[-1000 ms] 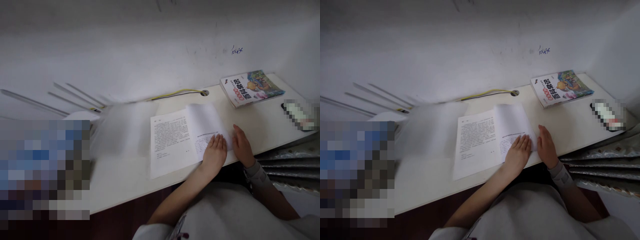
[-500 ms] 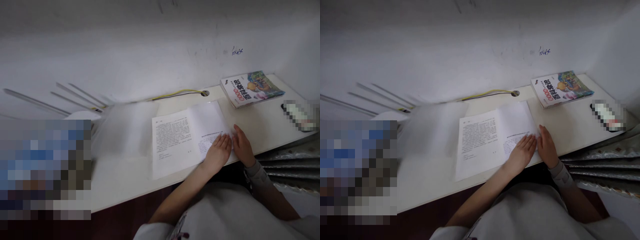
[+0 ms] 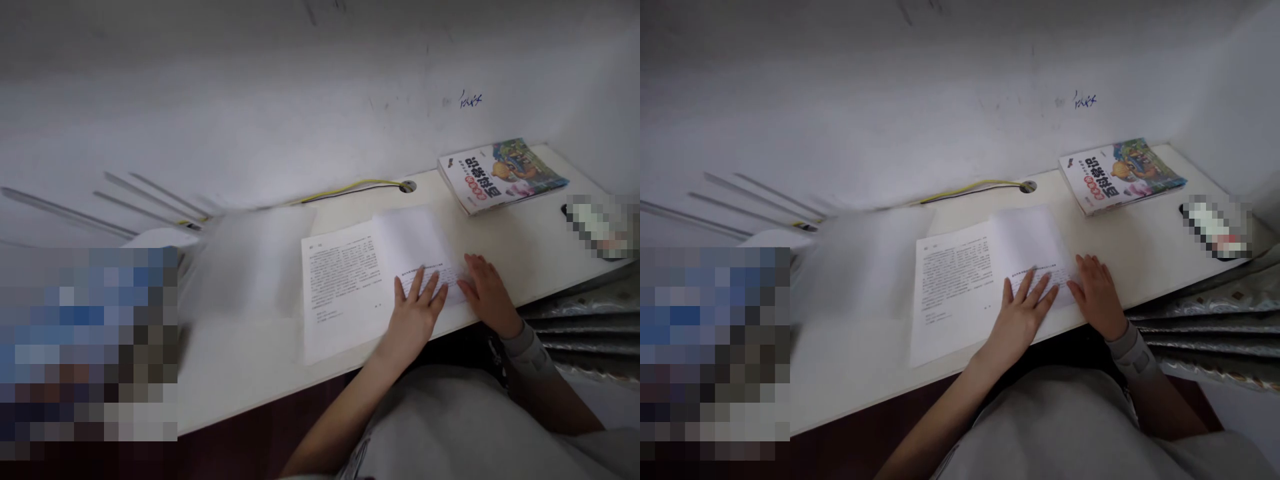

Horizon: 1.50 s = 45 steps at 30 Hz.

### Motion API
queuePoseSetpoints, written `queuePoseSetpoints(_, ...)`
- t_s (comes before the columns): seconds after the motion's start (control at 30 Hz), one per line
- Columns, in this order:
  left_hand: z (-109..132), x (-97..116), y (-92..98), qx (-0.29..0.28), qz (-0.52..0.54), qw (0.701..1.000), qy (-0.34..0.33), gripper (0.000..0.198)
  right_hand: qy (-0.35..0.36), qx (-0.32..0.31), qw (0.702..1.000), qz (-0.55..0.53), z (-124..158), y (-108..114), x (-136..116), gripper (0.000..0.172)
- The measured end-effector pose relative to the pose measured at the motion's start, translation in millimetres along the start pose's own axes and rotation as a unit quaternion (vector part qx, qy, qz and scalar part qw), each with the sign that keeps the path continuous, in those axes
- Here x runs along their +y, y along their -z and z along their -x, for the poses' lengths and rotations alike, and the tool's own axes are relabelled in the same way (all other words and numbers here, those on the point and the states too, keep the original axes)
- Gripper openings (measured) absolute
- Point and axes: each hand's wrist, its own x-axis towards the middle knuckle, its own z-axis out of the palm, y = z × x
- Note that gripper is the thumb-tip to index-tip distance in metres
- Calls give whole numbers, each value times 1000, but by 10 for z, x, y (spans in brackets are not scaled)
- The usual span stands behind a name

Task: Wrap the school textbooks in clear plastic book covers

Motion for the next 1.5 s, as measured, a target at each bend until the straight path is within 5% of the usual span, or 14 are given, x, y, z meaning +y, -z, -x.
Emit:
queuePoseSetpoints(0.93,-211,-32,4,-44,33,996,-71,47,12,12,1000,-20,15,-50,67,54)
queuePoseSetpoints(1.2,-148,-7,-62,-14,21,1000,-7,50,9,-9,998,64,8,36,154,57)
queuePoseSetpoints(1.5,-162,-16,13,-44,25,997,-62,46,24,-19,998,61,27,29,177,56)
